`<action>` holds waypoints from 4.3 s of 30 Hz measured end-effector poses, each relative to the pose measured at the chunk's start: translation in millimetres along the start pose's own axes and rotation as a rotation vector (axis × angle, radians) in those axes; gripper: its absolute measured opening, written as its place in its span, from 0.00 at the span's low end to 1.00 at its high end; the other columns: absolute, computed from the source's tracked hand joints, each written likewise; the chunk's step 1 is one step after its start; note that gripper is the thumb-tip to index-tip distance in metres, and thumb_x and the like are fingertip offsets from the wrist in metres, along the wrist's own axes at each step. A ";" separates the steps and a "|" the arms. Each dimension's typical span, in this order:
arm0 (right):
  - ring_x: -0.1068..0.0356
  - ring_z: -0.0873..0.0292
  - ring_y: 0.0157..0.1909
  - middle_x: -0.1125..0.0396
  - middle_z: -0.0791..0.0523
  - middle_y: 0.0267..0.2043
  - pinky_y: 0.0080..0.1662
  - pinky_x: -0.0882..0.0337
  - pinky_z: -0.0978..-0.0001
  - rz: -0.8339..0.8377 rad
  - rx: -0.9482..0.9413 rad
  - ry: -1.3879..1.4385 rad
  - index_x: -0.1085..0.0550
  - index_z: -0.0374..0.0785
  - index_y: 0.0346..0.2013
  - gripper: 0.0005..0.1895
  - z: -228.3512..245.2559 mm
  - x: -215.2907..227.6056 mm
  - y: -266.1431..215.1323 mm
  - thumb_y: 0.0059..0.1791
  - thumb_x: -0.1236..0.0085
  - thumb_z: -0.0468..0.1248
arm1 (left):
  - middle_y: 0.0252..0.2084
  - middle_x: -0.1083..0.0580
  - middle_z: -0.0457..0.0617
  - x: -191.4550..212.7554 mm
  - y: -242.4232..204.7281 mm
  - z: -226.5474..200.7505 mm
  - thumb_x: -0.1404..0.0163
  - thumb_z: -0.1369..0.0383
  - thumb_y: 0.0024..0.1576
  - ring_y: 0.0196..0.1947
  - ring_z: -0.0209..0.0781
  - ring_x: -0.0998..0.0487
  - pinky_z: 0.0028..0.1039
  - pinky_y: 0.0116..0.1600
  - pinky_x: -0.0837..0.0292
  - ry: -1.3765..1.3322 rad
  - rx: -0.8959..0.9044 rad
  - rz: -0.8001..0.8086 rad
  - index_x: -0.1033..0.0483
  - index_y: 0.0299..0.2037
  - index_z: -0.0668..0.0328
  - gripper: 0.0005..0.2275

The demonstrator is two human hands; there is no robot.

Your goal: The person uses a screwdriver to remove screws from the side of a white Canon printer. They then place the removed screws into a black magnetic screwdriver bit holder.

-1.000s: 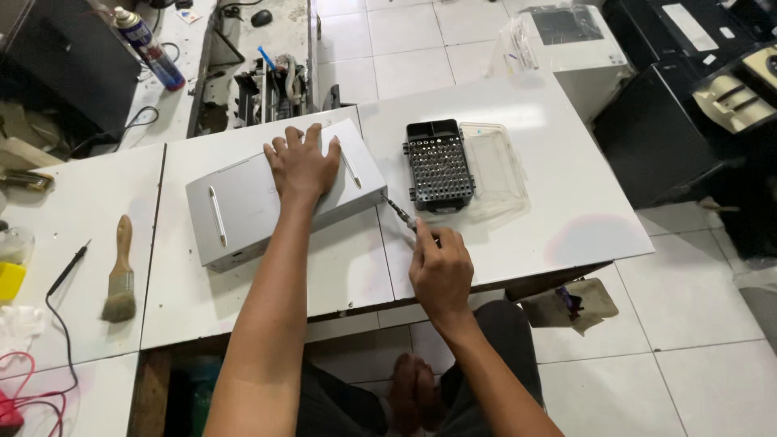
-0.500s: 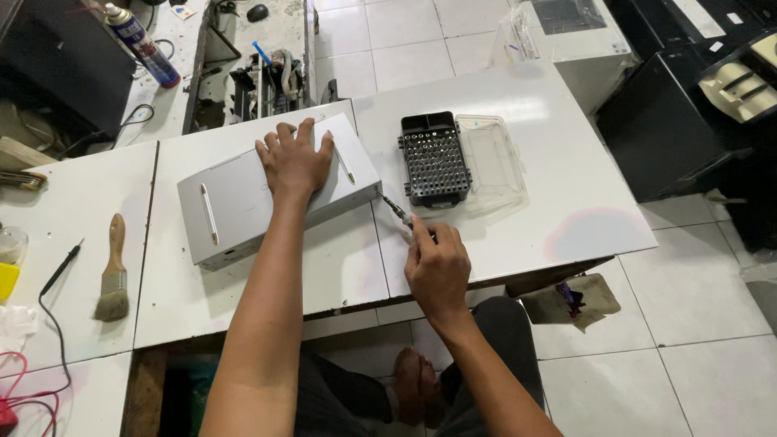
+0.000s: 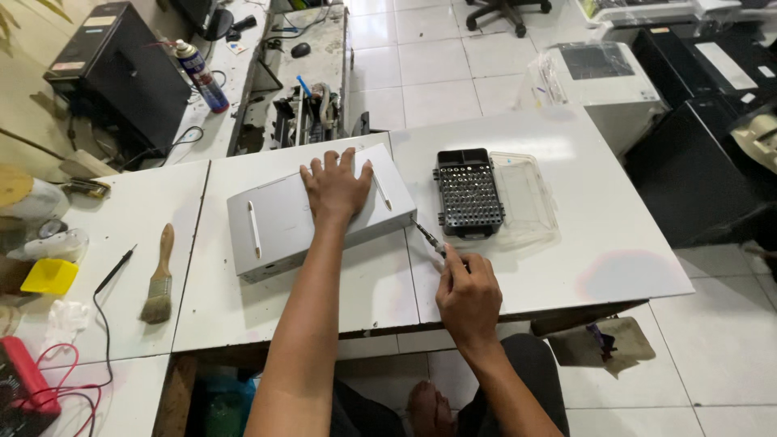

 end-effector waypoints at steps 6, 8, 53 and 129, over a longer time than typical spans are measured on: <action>0.24 0.53 0.40 0.27 0.53 0.35 0.40 0.23 0.64 0.015 -0.025 0.000 0.15 0.43 0.52 0.14 0.5 2.3 -0.6 0.54 0.41 0.31 | 0.76 0.34 0.52 3.0 -3.4 -1.3 0.70 0.40 0.68 0.79 0.59 0.41 0.60 0.81 0.60 -0.030 0.015 0.027 0.35 0.77 0.38 0.31; 0.26 0.51 0.41 0.28 0.54 0.37 0.37 0.24 0.61 0.007 0.010 0.023 0.17 0.42 0.55 0.16 -6.1 -6.9 -4.1 0.53 0.41 0.30 | 0.75 0.35 0.53 -5.5 4.1 2.1 0.71 0.41 0.67 0.77 0.61 0.41 0.61 0.80 0.62 -0.011 -0.001 0.001 0.37 0.77 0.39 0.31; 0.29 0.53 0.39 0.34 0.54 0.44 0.44 0.25 0.60 0.179 -0.280 0.191 0.18 0.42 0.57 0.21 -4.6 -17.4 12.8 0.49 0.31 0.41 | 0.73 0.33 0.51 4.5 -3.0 -2.4 0.70 0.40 0.65 0.74 0.63 0.41 0.61 0.77 0.60 -0.013 -0.033 -0.009 0.36 0.76 0.38 0.32; 0.21 0.37 0.38 0.23 0.44 0.35 0.40 0.24 0.46 0.115 -0.397 0.356 0.28 0.38 0.66 0.37 18.5 20.2 26.7 0.42 0.27 0.30 | 0.67 0.26 0.57 11.8 -9.6 -5.4 0.59 0.45 0.67 0.71 0.63 0.30 0.68 0.77 0.54 -0.081 -0.057 -0.100 0.28 0.72 0.46 0.27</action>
Point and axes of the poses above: each hand's wrist, its own y-axis towards the middle knuckle, its own x-axis out of the back of the hand, z = x × y, the point moved 5 cm from there along y, towards the middle knuckle
